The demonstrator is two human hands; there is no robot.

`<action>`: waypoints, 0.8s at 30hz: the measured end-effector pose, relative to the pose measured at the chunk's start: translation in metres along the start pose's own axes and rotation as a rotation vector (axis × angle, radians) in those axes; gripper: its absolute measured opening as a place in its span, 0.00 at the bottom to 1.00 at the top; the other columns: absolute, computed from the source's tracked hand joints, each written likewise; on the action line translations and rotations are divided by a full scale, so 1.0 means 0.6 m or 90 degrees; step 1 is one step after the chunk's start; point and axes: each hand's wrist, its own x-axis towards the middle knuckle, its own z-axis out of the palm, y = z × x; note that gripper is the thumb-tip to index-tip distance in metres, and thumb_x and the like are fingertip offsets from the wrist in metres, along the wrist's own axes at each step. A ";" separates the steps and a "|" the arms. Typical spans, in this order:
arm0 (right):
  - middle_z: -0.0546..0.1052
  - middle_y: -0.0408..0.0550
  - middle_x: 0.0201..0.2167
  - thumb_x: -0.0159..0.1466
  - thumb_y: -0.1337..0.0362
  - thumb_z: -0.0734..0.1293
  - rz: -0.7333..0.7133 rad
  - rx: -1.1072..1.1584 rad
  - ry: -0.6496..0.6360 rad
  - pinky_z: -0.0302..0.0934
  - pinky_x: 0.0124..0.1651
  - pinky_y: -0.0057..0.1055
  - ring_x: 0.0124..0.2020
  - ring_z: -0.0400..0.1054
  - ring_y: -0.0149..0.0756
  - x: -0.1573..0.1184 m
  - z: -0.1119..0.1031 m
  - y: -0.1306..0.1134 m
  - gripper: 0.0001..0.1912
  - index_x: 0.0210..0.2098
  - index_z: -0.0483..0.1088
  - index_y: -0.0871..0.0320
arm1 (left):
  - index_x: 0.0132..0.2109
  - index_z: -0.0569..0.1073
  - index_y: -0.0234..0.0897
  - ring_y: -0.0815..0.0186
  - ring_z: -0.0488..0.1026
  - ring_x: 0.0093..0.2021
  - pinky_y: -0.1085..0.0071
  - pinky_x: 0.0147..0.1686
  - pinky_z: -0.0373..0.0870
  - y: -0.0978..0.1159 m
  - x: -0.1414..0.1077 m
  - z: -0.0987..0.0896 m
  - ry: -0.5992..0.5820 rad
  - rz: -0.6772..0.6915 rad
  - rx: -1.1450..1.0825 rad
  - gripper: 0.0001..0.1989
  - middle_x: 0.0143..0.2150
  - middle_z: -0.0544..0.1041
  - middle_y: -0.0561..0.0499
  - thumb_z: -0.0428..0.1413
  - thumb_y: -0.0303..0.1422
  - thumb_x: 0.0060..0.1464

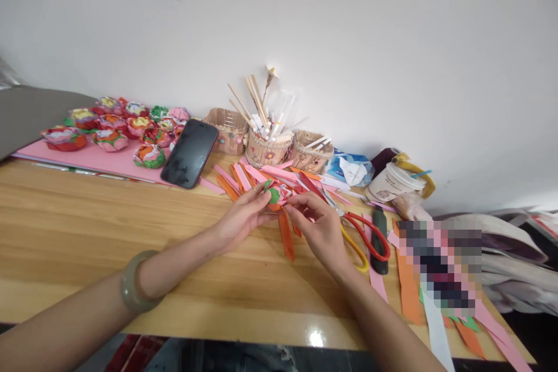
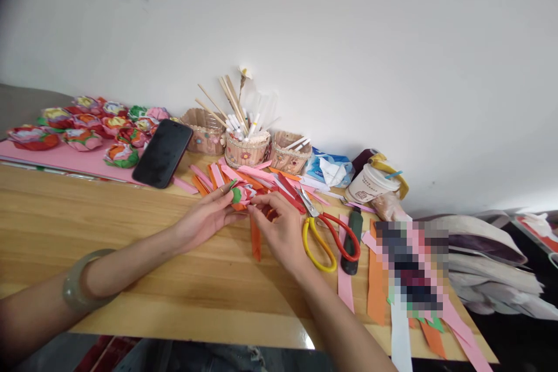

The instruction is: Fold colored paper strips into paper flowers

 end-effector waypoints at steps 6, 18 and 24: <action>0.72 0.44 0.25 0.59 0.61 0.67 -0.006 0.026 -0.059 0.57 0.27 0.26 0.26 0.63 0.29 0.001 -0.002 -0.002 0.07 0.28 0.71 0.59 | 0.38 0.74 0.38 0.69 0.71 0.38 0.72 0.40 0.70 -0.005 0.002 -0.001 0.015 0.005 0.025 0.09 0.37 0.74 0.52 0.61 0.31 0.46; 0.71 0.43 0.24 0.61 0.62 0.64 0.045 0.071 -0.047 0.55 0.25 0.25 0.23 0.62 0.28 0.001 -0.002 0.000 0.09 0.27 0.70 0.59 | 0.48 0.73 0.43 0.64 0.69 0.48 0.68 0.47 0.66 -0.009 0.003 -0.006 -0.006 0.053 0.154 0.20 0.46 0.73 0.51 0.62 0.33 0.45; 0.74 0.45 0.25 0.60 0.63 0.64 -0.009 -0.017 -0.056 0.58 0.26 0.25 0.25 0.64 0.30 0.001 0.001 0.003 0.08 0.29 0.72 0.59 | 0.48 0.73 0.42 0.62 0.68 0.50 0.69 0.47 0.66 -0.012 0.005 -0.014 -0.017 0.066 0.200 0.20 0.47 0.73 0.50 0.61 0.34 0.46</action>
